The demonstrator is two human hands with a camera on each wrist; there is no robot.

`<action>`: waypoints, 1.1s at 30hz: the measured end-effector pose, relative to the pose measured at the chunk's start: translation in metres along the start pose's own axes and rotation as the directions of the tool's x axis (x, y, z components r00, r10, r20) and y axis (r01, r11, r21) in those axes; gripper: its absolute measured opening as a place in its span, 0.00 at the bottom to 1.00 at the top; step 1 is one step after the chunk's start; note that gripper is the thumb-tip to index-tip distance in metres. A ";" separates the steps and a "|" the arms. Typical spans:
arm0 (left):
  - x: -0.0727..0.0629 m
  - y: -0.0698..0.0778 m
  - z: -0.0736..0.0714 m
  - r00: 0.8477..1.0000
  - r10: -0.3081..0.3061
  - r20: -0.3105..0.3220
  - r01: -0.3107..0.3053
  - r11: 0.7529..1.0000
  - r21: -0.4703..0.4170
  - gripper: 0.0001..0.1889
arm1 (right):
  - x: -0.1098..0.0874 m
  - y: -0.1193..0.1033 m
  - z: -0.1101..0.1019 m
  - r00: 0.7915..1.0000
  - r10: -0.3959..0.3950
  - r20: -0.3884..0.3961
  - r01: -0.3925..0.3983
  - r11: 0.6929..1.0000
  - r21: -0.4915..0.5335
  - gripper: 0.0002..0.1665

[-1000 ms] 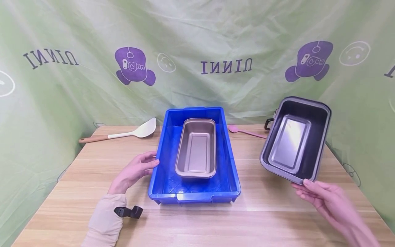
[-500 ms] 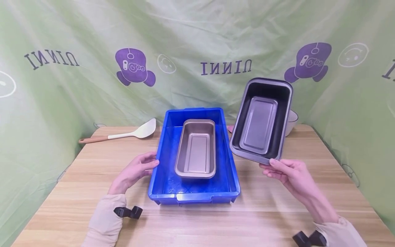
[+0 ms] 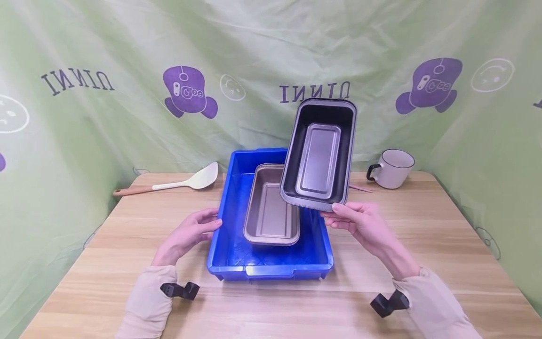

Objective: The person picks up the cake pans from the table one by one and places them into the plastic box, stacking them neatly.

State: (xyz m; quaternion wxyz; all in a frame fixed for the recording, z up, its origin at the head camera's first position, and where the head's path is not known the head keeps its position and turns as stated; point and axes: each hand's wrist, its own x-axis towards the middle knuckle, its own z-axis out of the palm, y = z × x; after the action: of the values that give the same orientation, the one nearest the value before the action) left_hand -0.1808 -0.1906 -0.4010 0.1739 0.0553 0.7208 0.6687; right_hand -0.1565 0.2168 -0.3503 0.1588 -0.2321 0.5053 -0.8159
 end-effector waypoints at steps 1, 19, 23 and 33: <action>0.001 0.000 0.000 1.000 0.000 0.001 0.000 1.000 0.001 0.31 | 0.002 0.001 0.002 1.000 0.010 -0.004 -0.010 1.000 -0.004 0.21; 0.002 0.000 -0.001 1.000 -0.002 -0.005 0.003 1.000 0.008 0.31 | 0.029 0.028 0.037 0.973 0.205 -0.102 -0.209 0.978 -0.025 0.14; 0.002 0.000 -0.001 1.000 -0.003 -0.008 0.003 1.000 0.008 0.31 | 0.031 0.032 0.042 0.965 0.243 -0.101 -0.246 0.969 -0.010 0.13; 0.002 0.000 0.000 1.000 -0.001 -0.002 0.001 1.000 0.007 0.31 | 0.028 0.032 0.051 0.924 0.363 -0.122 -0.361 0.932 0.041 0.12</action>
State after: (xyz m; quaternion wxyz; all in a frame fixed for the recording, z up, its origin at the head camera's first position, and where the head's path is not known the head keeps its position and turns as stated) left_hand -0.1829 -0.1904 -0.4018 0.1733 0.0547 0.7234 0.6660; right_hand -0.1519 0.1502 -0.3535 0.2763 -0.0810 0.5412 -0.7901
